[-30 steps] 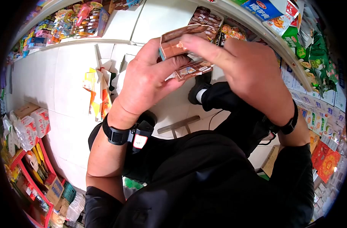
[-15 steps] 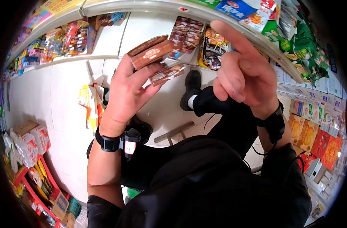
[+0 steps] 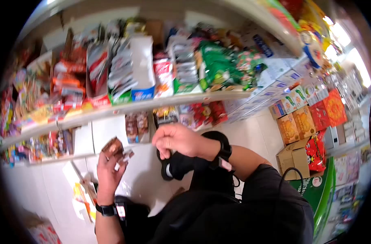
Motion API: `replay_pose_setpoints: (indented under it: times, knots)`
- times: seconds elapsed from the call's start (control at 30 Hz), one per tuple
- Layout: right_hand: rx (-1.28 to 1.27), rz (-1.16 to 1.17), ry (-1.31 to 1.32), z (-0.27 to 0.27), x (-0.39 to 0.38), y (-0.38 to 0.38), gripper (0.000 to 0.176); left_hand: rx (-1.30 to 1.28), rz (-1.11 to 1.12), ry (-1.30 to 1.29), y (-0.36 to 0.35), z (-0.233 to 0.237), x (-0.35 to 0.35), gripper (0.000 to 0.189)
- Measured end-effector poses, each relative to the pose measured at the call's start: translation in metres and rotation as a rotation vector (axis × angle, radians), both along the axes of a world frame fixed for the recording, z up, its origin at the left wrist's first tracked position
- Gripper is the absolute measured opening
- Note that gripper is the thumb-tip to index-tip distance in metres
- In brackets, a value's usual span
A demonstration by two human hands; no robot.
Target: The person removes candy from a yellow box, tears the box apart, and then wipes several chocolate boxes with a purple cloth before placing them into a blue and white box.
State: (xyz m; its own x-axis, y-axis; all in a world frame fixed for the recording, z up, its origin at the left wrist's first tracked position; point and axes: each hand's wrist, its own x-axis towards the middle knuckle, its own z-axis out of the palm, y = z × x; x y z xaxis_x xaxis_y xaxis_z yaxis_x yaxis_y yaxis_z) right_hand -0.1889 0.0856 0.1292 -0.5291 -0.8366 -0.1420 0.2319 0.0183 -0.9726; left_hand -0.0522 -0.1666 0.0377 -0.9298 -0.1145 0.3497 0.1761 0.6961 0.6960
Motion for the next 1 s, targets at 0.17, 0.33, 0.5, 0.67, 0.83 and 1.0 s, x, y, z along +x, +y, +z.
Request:
replay_pose_setpoints:
  times: [0.17,0.33,0.5,0.67,0.83,1.0]
  knots:
    - [0.108,-0.168,0.011,-0.001,-0.011,0.064,0.038,-0.107,-0.016,0.027,0.016,-0.01,-0.003,0.031]
    - [0.3,-0.491,0.143,-0.004,-0.022,0.156,0.045,0.065,-0.182,-0.277,0.04,-0.04,0.01,0.024]
    - [0.251,-0.723,0.044,-0.043,-0.045,0.266,0.022,-0.084,-0.17,-0.306,0.073,-0.041,0.032,0.037]
    - [0.07,-0.84,0.086,-0.022,-0.031,0.31,0.041,-0.04,-0.093,-0.371,0.084,-0.037,0.049,0.037]
    - [0.16,-0.86,0.087,-0.089,-0.043,0.352,0.019,-0.15,-0.052,-0.395,0.106,-0.006,0.078,0.031]
    - [0.363,-0.822,-0.001,-0.132,-0.013,0.358,0.021,-0.128,-0.035,-0.31,0.107,-0.012,0.099,0.038]
